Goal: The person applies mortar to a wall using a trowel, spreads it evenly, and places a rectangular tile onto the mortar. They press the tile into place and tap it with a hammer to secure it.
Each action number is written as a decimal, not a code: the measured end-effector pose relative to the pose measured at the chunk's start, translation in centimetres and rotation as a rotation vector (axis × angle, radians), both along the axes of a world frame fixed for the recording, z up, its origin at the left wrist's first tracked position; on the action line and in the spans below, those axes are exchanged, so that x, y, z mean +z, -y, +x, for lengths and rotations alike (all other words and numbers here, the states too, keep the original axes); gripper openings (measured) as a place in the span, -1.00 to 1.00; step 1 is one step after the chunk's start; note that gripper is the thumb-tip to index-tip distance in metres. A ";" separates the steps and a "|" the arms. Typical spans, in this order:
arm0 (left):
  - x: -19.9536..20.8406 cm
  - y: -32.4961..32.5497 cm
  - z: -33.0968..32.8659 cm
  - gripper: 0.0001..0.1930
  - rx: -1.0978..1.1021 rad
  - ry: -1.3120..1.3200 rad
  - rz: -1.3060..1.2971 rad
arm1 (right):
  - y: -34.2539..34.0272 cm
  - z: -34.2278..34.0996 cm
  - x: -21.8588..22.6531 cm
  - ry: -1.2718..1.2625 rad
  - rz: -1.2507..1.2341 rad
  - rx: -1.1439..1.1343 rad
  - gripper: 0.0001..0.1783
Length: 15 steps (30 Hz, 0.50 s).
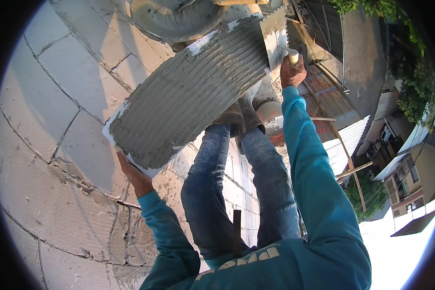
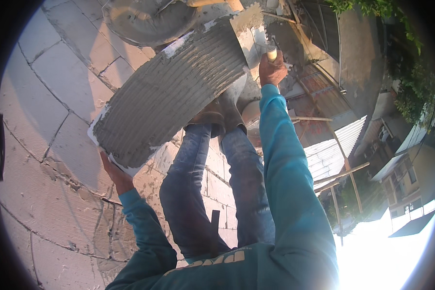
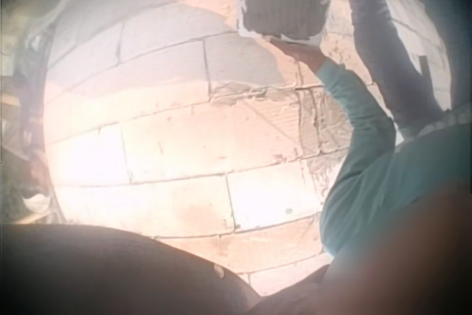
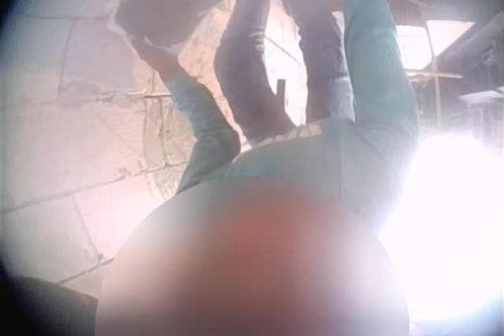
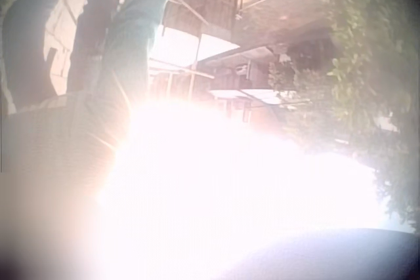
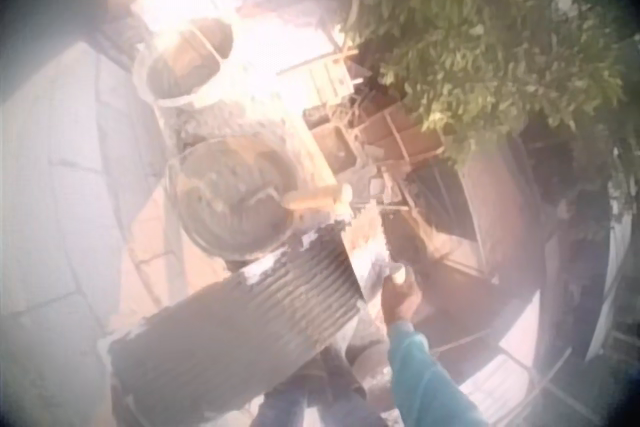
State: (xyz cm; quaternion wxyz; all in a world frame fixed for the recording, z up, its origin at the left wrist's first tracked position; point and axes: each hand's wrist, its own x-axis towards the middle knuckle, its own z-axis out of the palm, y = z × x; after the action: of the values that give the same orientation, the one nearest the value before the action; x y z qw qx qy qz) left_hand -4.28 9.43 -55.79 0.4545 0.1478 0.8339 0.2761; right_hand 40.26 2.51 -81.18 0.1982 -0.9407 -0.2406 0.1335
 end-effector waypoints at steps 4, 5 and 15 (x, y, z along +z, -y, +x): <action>-0.6 0.3 -0.7 -0.32 0.038 0.063 -0.010 | 4.9 -1.3 0.3 -0.075 -0.164 0.068 -0.66; -0.5 0.2 -0.7 -0.32 0.036 0.063 -0.014 | 6.8 -1.6 0.9 -0.147 -0.209 0.054 -0.66; -0.4 1.5 -1.9 -0.35 0.023 0.242 0.061 | 13.7 3.7 8.5 -0.335 -0.332 0.068 -0.57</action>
State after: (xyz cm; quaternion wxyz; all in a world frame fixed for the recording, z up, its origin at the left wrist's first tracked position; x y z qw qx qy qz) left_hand -6.14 7.92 -56.17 0.5438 0.1173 0.7659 0.3223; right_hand 43.93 -11.21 -72.72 0.0735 -0.9165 -0.2107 0.3319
